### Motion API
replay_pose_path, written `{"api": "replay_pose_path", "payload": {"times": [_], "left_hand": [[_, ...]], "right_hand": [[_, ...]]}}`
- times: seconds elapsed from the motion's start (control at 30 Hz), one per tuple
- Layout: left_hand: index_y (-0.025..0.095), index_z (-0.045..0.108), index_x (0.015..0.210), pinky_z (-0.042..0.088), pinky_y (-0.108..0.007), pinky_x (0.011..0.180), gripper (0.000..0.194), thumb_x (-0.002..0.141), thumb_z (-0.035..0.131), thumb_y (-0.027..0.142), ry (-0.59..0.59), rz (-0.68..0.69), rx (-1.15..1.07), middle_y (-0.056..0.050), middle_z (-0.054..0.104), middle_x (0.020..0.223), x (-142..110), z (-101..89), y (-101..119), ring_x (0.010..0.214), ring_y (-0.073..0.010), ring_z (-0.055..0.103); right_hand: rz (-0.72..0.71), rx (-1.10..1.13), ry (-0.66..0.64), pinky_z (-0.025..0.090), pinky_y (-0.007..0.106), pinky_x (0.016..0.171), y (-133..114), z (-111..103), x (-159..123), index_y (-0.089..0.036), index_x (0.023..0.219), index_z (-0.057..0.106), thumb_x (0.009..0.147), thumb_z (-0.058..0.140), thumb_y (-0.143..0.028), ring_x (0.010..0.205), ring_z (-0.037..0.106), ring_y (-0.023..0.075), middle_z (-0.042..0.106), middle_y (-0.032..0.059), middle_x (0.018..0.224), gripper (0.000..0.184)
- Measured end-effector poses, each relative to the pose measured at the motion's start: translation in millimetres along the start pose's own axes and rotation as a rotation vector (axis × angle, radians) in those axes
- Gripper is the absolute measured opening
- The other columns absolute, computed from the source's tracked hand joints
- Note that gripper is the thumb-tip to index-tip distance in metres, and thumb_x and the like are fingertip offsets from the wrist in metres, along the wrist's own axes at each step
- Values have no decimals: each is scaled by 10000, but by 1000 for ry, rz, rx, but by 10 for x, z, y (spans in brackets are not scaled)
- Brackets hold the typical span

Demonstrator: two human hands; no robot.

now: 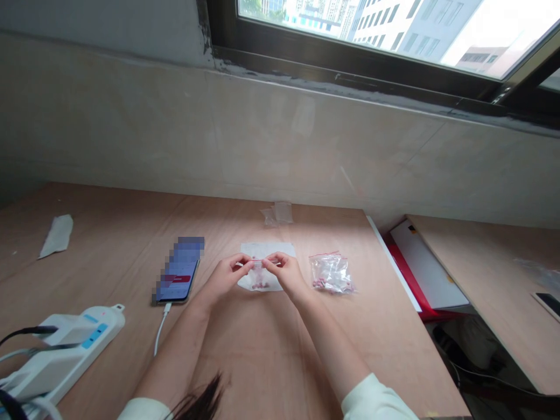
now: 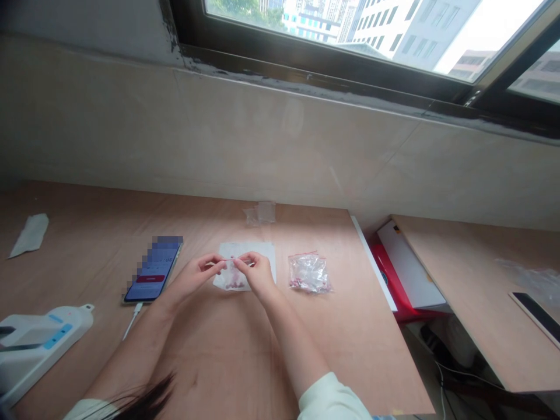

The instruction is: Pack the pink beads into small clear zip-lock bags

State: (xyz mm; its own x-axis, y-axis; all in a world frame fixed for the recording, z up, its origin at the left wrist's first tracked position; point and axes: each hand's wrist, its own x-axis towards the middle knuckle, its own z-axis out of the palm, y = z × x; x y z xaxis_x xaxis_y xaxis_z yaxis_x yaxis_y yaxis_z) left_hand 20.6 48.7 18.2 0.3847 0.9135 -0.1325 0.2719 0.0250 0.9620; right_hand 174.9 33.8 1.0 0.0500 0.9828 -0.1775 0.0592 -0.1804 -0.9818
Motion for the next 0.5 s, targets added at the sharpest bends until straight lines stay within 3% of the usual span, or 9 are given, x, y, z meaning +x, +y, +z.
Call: {"api": "replay_pose_path", "payload": {"times": [0.13,0.2,0.27,0.37,0.5], "left_hand": [[154,564,735,415,-230,616,238,714,491,380,7,-18,-35,-3,580,702,9,-9,-10,682,-145,541],[164,570,794,416,-226,634,247,722,484,384,3,-14,-41,-12,599,772,-4,-17,-15,724,-149,546],[174,565,847,418,-222,644,268,729,471,395,34,-26,-23,-19,608,838,-27,-43,-53,750,-150,549],[174,570,824,416,-228,654,298,731,449,429,131,-51,83,-22,612,850,-66,-106,-230,733,-149,549],[163,561,722,428,-262,675,377,678,446,519,248,-105,146,-27,623,742,-116,-145,-615,718,-176,567]], "right_hand": [[9,59,-110,402,257,642,62,-5,-38,-150,702,576,643,567,-368,679,543,139,605,30,703,227],[-2,79,-84,401,259,623,74,-77,-84,-152,654,550,655,550,-353,635,532,134,584,20,640,201],[-33,47,61,394,260,588,77,-236,-139,-164,636,514,671,522,-340,582,503,129,546,5,590,181],[-53,-136,379,388,287,576,91,-595,-213,-180,703,492,720,444,-338,585,475,147,526,15,638,166],[57,-738,709,343,399,725,130,-955,-249,-136,862,523,706,465,-254,835,446,261,531,115,834,205]]}}
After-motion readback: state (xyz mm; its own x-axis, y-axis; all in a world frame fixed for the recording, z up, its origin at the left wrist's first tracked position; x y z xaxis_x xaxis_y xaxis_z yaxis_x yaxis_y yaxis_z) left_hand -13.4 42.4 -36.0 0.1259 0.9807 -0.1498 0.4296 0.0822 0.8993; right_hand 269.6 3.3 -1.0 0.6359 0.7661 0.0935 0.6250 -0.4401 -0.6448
